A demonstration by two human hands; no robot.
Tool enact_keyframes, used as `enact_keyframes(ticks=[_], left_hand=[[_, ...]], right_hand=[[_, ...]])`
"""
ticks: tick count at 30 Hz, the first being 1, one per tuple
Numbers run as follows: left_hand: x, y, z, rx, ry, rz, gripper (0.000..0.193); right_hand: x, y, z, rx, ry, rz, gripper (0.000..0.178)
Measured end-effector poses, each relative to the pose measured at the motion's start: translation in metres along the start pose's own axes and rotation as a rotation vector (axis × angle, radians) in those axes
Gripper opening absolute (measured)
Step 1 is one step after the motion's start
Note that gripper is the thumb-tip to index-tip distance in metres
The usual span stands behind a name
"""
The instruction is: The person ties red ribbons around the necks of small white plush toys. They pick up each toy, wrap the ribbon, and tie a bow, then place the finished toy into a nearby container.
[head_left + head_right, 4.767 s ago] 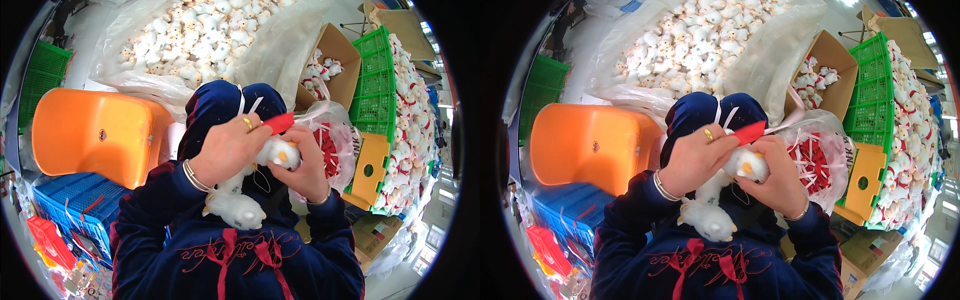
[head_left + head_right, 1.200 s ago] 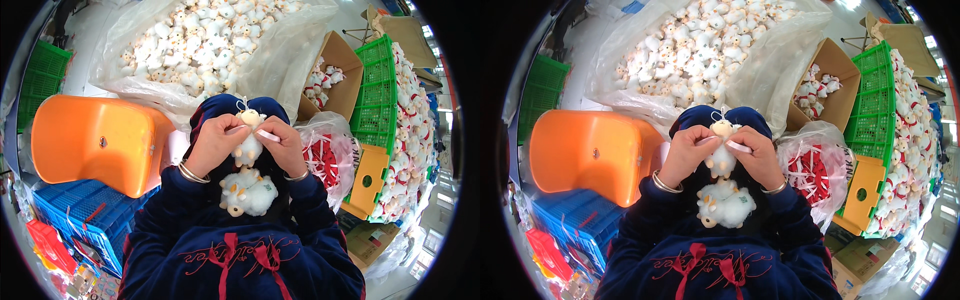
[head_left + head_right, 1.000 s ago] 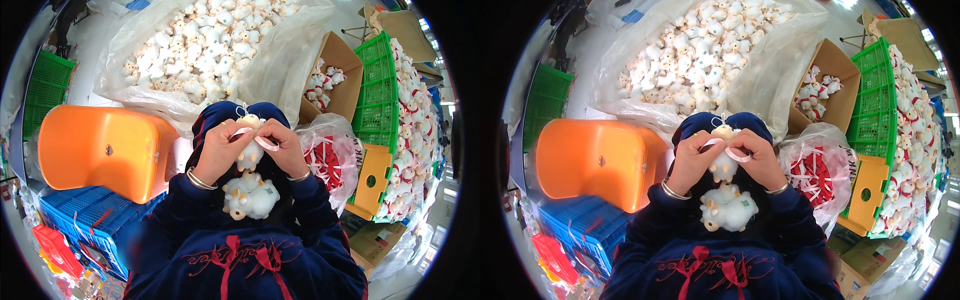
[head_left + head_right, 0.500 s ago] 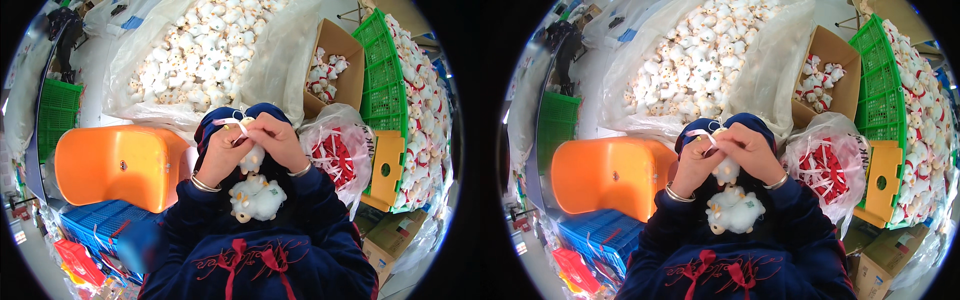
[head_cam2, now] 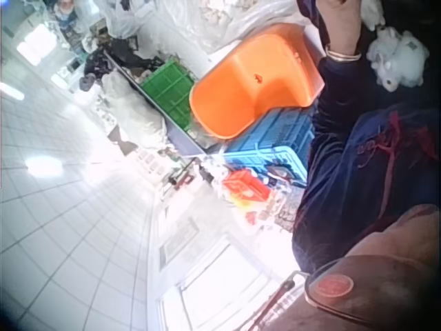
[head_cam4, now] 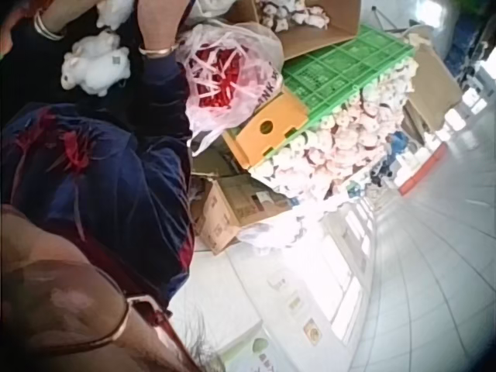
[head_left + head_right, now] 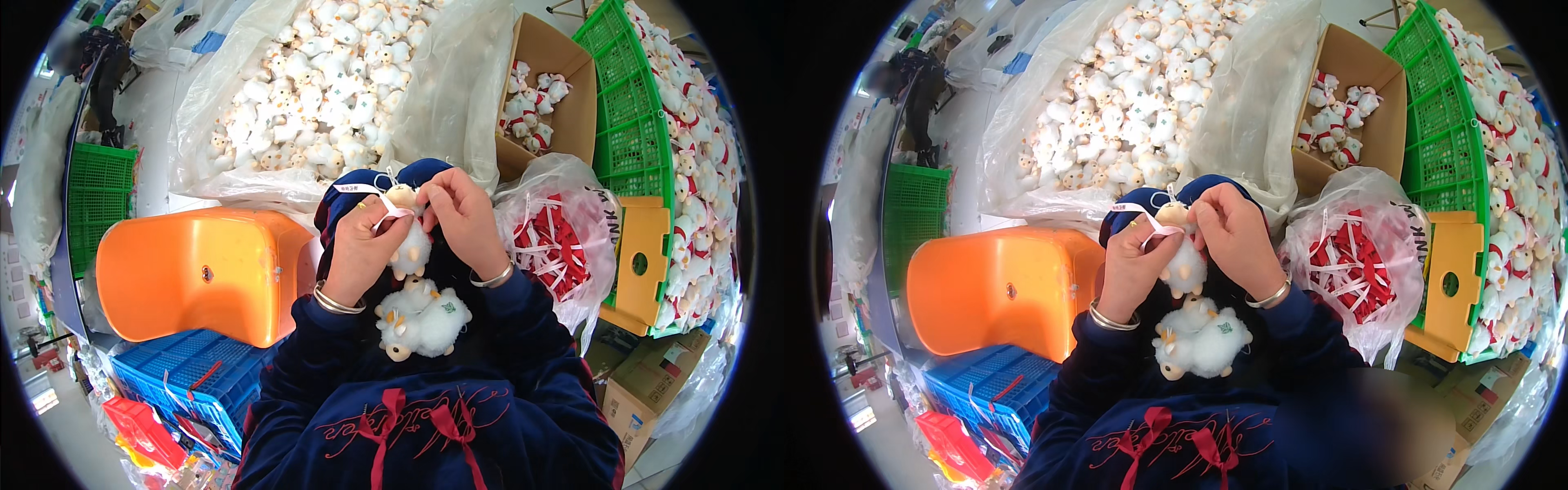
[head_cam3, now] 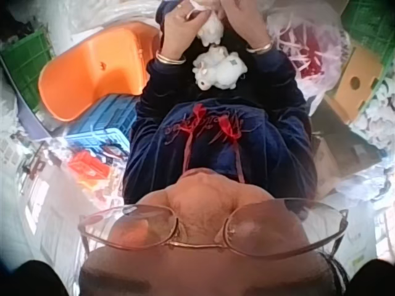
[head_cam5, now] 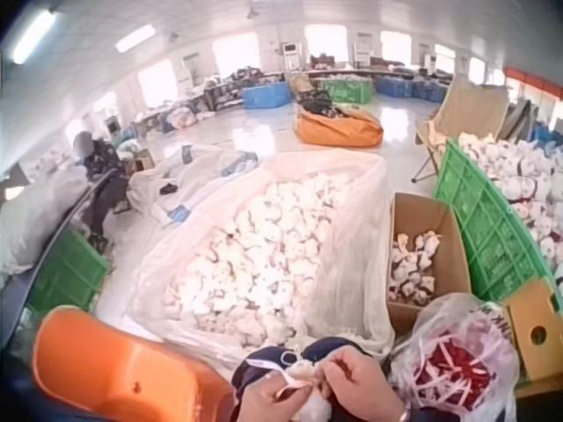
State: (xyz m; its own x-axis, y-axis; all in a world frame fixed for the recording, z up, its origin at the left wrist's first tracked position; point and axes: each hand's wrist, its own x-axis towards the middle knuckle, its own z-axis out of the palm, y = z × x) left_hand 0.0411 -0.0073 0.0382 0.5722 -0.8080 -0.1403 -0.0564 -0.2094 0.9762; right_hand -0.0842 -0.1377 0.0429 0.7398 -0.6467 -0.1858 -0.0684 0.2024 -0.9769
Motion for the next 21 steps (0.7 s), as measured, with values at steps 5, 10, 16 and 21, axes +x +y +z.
enact_keyframes(ticks=[5, 10, 16, 21], left_hand=[[-0.003, -0.005, -0.002, 0.051, 0.003, 0.025, 0.014], [0.001, -0.006, -0.001, 0.031, -0.003, 0.076, 0.011], [-0.001, 0.000, -0.002, 0.026, 0.008, 0.039, 0.011], [-0.002, -0.002, -0.002, 0.007, -0.015, 0.016, 0.014]], right_hand=[[0.004, -0.002, -0.003, -0.413, -0.128, -0.354, 0.009], [0.002, 0.002, -0.001, -0.111, 0.023, -0.044, 0.009], [0.001, -0.008, 0.000, -0.426, -0.136, -0.277, 0.014], [0.001, 0.000, -0.002, -0.299, -0.077, -0.107, 0.013]])
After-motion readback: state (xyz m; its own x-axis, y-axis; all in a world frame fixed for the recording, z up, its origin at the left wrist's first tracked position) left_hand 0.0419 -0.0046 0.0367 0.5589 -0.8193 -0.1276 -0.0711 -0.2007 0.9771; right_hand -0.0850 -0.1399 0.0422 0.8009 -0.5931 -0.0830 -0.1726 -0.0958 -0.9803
